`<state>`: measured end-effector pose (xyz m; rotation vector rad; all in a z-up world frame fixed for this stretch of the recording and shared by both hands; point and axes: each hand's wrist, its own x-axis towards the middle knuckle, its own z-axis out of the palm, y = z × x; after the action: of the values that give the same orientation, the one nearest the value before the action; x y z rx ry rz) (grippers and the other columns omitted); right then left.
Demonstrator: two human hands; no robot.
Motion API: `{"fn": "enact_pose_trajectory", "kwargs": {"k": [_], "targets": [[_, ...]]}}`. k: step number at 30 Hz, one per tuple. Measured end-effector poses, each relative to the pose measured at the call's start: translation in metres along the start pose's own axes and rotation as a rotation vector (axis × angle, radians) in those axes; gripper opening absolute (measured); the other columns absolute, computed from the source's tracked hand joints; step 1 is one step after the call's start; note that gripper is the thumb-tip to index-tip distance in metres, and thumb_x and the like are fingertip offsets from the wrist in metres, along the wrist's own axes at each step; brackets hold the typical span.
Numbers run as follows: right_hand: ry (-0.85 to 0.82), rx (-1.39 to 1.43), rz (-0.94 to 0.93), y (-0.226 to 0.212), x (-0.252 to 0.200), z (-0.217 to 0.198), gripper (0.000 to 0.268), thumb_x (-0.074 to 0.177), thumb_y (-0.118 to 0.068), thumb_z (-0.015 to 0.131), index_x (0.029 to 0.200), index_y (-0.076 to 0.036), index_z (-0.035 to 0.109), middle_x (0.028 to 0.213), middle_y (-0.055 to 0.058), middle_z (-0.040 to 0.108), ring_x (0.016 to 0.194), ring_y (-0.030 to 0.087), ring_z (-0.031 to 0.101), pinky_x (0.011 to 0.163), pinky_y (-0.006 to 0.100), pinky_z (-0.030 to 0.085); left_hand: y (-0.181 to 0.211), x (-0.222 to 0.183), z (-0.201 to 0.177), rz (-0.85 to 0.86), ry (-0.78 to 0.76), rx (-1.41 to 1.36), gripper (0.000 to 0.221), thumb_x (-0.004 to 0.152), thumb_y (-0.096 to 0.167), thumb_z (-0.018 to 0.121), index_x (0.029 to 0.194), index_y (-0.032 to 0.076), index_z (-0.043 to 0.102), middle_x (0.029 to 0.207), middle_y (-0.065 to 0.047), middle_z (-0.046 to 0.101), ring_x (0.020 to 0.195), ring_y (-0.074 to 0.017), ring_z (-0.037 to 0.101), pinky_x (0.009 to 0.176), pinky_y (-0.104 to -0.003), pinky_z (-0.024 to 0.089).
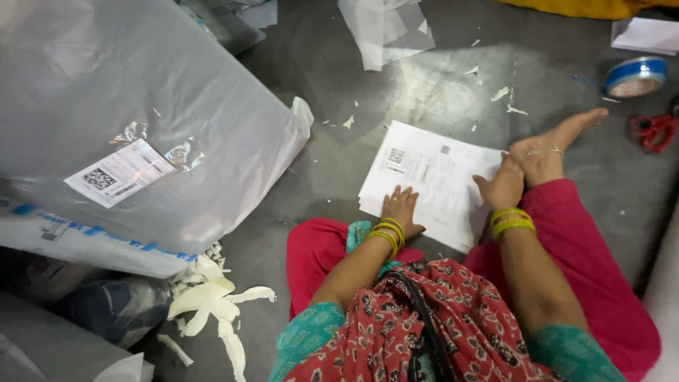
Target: Folding shipping labels and organizing paperwork for various plastic-wrapped packages placed on the floor.
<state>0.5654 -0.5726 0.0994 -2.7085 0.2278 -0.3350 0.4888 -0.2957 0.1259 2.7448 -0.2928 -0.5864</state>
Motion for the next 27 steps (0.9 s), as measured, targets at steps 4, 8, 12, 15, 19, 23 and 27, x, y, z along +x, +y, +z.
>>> {"fn": "enact_pose_trajectory", "kwargs": {"k": [4, 8, 12, 15, 19, 23, 27], "targets": [[-0.049, 0.031, -0.011, -0.003, 0.032, 0.011, 0.099, 0.065, -0.033, 0.095, 0.143, 0.010, 0.051, 0.129, 0.032, 0.060, 0.116, 0.049, 0.058, 0.096, 0.050, 0.047, -0.003, 0.002, 0.001, 0.024, 0.014, -0.050, 0.103, 0.072, 0.047, 0.087, 0.156, 0.015, 0.037, 0.165, -0.009, 0.030, 0.157, -0.0345, 0.016, 0.127, -0.056, 0.015], [-0.167, -0.030, 0.104, 0.004, 0.036, 0.009, 0.073, 0.070, -0.034, 0.093, 0.121, 0.009, 0.064, 0.112, 0.032, 0.067, 0.104, 0.047, 0.065, 0.089, 0.051, 0.052, -0.005, 0.003, 0.003, 0.023, 0.042, -0.103, 0.104, 0.071, 0.043, 0.089, 0.157, 0.016, 0.037, 0.164, -0.011, 0.032, 0.158, -0.0342, 0.018, 0.128, -0.056, 0.015], [-0.115, 0.090, 0.008, 0.008, 0.024, -0.017, 0.040, 0.082, -0.030, 0.088, 0.100, 0.004, 0.076, 0.095, 0.025, 0.073, 0.086, 0.039, 0.070, 0.077, 0.047, 0.054, 0.002, -0.004, -0.014, 0.005, 0.128, -0.137, 0.116, 0.065, 0.039, 0.093, 0.158, 0.016, 0.029, 0.167, -0.015, 0.023, 0.157, -0.0358, 0.012, 0.127, -0.054, 0.012], [-0.098, 0.451, 0.116, 0.002, 0.011, -0.041, 0.032, 0.088, -0.022, 0.082, 0.105, 0.004, 0.074, 0.094, 0.019, 0.075, 0.080, 0.028, 0.070, 0.071, 0.040, 0.054, 0.014, -0.015, -0.039, 0.042, 0.177, -0.125, 0.125, 0.060, 0.038, 0.095, 0.160, 0.017, 0.023, 0.169, -0.017, 0.016, 0.157, -0.0366, 0.007, 0.126, -0.055, 0.010], [-0.161, 0.973, 0.420, -0.003, -0.032, -0.060, 0.026, 0.094, -0.012, 0.075, 0.115, 0.002, 0.070, 0.099, 0.008, 0.074, 0.078, 0.017, 0.067, 0.067, 0.030, 0.053, 0.015, -0.018, -0.038, 0.155, 0.211, -0.149, 0.126, 0.060, 0.036, 0.093, 0.162, 0.020, 0.021, 0.171, -0.014, 0.016, 0.158, -0.0352, 0.009, 0.126, -0.058, 0.010], [-0.211, 1.142, 0.552, -0.017, -0.065, -0.086, 0.024, 0.091, -0.010, 0.072, 0.113, 0.000, 0.068, 0.098, 0.005, 0.074, 0.079, 0.017, 0.069, 0.067, 0.031, 0.056, 0.006, -0.010, -0.026, 0.200, 0.260, -0.231, 0.111, 0.066, 0.036, 0.088, 0.159, 0.022, 0.029, 0.169, -0.010, 0.021, 0.158, -0.0344, 0.013, 0.126, -0.059, 0.011], [-0.173, 1.195, 0.658, 0.025, -0.086, -0.059, 0.024, 0.092, -0.011, 0.070, 0.113, -0.002, 0.068, 0.097, 0.004, 0.076, 0.082, 0.016, 0.071, 0.070, 0.032, 0.058, -0.010, 0.008, 0.011, 0.227, 0.259, -0.140, 0.060, 0.080, 0.026, 0.076, 0.138, 0.029, 0.060, 0.165, -0.006, 0.038, 0.157, -0.0321, 0.023, 0.125, -0.058, 0.015]]}}
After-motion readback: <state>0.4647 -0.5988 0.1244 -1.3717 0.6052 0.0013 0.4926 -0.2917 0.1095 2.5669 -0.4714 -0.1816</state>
